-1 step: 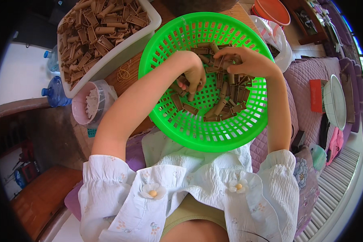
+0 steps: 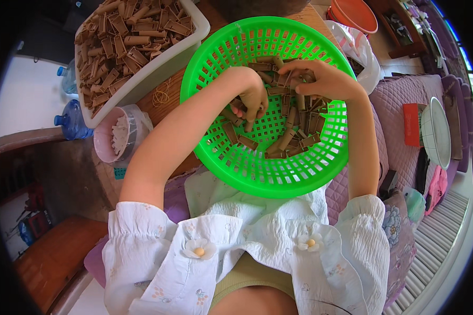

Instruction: The person sorts small rectangular brown pieces by hand, transferring them from plastic bins into a green basket.

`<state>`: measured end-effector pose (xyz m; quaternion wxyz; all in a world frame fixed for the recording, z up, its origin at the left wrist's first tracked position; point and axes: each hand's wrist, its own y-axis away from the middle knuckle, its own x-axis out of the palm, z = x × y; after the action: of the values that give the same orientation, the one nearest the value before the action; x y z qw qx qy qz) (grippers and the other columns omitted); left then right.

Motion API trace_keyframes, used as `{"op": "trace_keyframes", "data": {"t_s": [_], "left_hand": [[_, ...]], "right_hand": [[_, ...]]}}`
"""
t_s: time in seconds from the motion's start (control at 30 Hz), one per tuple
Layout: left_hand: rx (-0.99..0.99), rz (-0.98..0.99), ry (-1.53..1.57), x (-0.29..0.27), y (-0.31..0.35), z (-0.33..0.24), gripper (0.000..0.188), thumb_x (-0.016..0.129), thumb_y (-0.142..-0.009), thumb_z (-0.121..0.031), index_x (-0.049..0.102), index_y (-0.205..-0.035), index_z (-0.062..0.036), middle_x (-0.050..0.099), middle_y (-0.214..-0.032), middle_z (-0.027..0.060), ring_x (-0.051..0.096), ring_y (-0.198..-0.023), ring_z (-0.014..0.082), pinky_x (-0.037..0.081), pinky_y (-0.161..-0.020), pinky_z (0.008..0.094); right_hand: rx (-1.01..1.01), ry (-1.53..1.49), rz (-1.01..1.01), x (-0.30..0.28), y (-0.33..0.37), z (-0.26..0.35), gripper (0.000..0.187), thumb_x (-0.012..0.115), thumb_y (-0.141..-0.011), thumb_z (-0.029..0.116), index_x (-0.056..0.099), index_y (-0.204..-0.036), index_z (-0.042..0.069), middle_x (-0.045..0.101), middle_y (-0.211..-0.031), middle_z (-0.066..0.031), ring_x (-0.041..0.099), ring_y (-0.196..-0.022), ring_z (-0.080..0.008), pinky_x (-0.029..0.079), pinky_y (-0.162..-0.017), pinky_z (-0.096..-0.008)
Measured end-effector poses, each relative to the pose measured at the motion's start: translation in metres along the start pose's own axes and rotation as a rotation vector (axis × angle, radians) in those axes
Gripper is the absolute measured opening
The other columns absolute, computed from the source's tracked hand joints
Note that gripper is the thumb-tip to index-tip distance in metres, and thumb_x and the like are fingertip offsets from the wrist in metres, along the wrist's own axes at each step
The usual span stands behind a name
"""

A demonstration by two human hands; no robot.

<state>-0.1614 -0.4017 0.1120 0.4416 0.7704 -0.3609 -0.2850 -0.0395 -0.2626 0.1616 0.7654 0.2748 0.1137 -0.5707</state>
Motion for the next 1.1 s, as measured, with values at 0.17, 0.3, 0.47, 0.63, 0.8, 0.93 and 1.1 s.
{"op": "trace_keyframes", "data": {"t_s": [0.17, 0.3, 0.47, 0.63, 0.8, 0.93, 1.1], "left_hand": [[0.185, -0.146, 0.167, -0.009, 0.023, 0.008, 0.037, 0.063, -0.076, -0.016, 0.049, -0.109, -0.0068, 0.060, -0.088, 0.0015, 0.051, -0.058, 0.0103, 0.046, -0.052, 0.0240], [0.492, -0.146, 0.356, -0.019, 0.058, 0.008, 0.041, 0.064, -0.076, -0.019, 0.048, -0.112, -0.0086, 0.061, -0.090, 0.0027, 0.049, -0.059, 0.0069, 0.045, -0.052, 0.0221], [1.128, -0.428, 0.635, -0.026, 0.094, 0.024, 0.049, 0.066, -0.077, -0.034, 0.044, -0.112, -0.0067, 0.061, -0.098, 0.0137, 0.042, -0.039, 0.0031, 0.033, -0.036, 0.0141], [1.248, -0.951, 0.690, -0.065, 0.159, 0.026, 0.047, 0.062, -0.080, -0.036, 0.045, -0.114, -0.0079, 0.062, -0.096, 0.0110, 0.053, -0.050, 0.0095, 0.042, -0.042, 0.0207], [0.509, -1.735, 0.540, -0.104, 0.201, 0.005, 0.026, 0.055, -0.087, -0.028, 0.049, -0.096, -0.0050, 0.059, -0.084, 0.0067, 0.056, -0.067, 0.0181, 0.047, -0.062, 0.0358], [0.050, -2.082, -0.536, -0.145, 0.166, 0.019, 0.045, 0.063, -0.078, -0.035, 0.048, -0.113, -0.0120, 0.063, -0.098, 0.0098, 0.063, -0.074, 0.0257, 0.051, -0.062, 0.0363], [-0.155, -1.732, -0.441, -0.152, 0.150, 0.051, 0.064, 0.062, -0.076, -0.040, 0.032, -0.131, -0.0267, 0.031, -0.137, 0.0115, 0.034, -0.123, 0.0308, 0.033, -0.096, 0.0522]], "right_hand": [[0.021, -0.359, -0.062, -0.011, 0.007, 0.013, 0.044, 0.058, -0.077, 0.003, 0.049, -0.120, 0.006, 0.058, -0.102, -0.0075, 0.054, -0.078, -0.0105, 0.045, -0.065, -0.0216], [-0.312, -0.974, 0.030, -0.017, 0.010, -0.008, 0.053, 0.058, -0.080, 0.006, 0.037, -0.129, 0.008, 0.057, -0.105, -0.0078, 0.041, -0.057, -0.0039, 0.036, -0.050, -0.0163], [-0.366, -1.269, -0.139, -0.036, -0.001, 0.028, 0.045, 0.054, -0.085, 0.014, 0.040, -0.127, 0.009, 0.055, -0.111, -0.0064, 0.041, -0.054, -0.0047, 0.035, -0.046, -0.0161], [-0.213, -1.136, -0.448, -0.075, -0.045, 0.073, 0.038, 0.049, -0.088, 0.021, 0.043, -0.125, 0.012, 0.054, -0.114, -0.0065, 0.052, -0.065, -0.0114, 0.045, -0.058, -0.0232], [-0.195, -0.588, -1.050, -0.108, -0.105, 0.128, 0.029, 0.051, -0.083, 0.012, 0.052, -0.111, 0.003, 0.060, -0.070, -0.0088, 0.055, -0.059, -0.0245, 0.047, -0.061, -0.0392], [-0.510, 0.255, -1.598, -0.188, -0.169, 0.058, 0.024, 0.049, -0.081, 0.012, 0.054, -0.100, -0.001, 0.059, -0.071, -0.0157, 0.053, -0.061, -0.0327, 0.045, -0.062, -0.0407], [0.288, 0.802, -0.914, -0.159, -0.172, 0.075, 0.053, 0.048, -0.082, 0.042, 0.035, -0.131, 0.027, 0.038, -0.133, -0.0139, 0.037, -0.120, -0.0391, 0.032, -0.092, -0.0550]]}}
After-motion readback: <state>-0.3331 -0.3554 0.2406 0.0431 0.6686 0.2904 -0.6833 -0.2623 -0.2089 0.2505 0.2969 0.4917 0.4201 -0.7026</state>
